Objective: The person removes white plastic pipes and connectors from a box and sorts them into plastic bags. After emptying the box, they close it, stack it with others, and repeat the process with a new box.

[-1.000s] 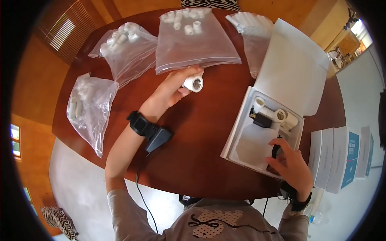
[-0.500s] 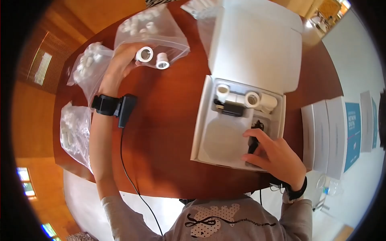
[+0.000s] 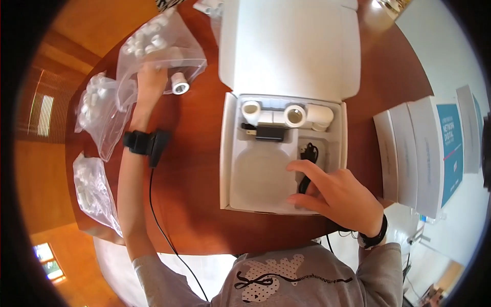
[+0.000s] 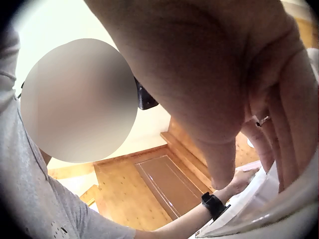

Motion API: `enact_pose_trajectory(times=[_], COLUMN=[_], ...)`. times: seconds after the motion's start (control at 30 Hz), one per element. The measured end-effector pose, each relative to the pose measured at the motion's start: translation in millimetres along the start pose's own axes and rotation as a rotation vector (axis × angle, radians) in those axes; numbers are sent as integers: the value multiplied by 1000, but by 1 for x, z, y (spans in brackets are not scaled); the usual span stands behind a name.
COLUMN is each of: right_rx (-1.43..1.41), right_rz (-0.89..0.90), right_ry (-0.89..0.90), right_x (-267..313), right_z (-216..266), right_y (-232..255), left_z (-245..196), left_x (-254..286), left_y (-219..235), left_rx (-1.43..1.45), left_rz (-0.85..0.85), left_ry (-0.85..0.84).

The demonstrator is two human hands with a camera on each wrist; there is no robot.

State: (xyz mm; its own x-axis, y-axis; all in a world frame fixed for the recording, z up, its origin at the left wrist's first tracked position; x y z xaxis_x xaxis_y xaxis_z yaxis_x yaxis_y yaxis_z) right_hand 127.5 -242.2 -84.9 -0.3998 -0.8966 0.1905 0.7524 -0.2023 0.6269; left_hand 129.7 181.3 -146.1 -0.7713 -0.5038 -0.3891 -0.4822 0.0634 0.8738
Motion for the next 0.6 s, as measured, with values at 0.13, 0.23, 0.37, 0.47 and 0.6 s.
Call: enact_pose_trajectory(times=[0.13,0.23,0.37,0.47,0.6], right_rx=[29,1,22,28,85], right_rz=[-9,-35,-36,-26,-86], right_ry=[38,89,103,88,101], right_x=[1,1,1,1,3], right_z=[-2,-7,-7,-4,-5], right_y=[-2,-6,-5,-4,2], left_z=[-48,-73,-45,-29,-24], left_x=[42,51,36,17,35], left_y=[2,23,19,20,5], left_rx=[-17,48,-52,-144,-801], left_rz=[-55,563,290,-34,-236], left_ry=[-369,10,-151,-394,-268])
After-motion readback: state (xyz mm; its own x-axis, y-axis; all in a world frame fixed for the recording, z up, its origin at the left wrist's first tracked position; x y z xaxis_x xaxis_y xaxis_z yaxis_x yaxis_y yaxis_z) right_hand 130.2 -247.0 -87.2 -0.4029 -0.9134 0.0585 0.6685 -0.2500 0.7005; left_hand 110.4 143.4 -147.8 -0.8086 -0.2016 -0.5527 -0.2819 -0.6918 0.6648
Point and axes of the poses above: each hand's wrist, its own x-axis away from the middle knuckle, its own y-axis out of the back of the hand, z = x × y, the point moved 3 cm from there along -x, towards the middle knuckle, and after that the axes turned 5 degrees about y, right-handed, at the moved point
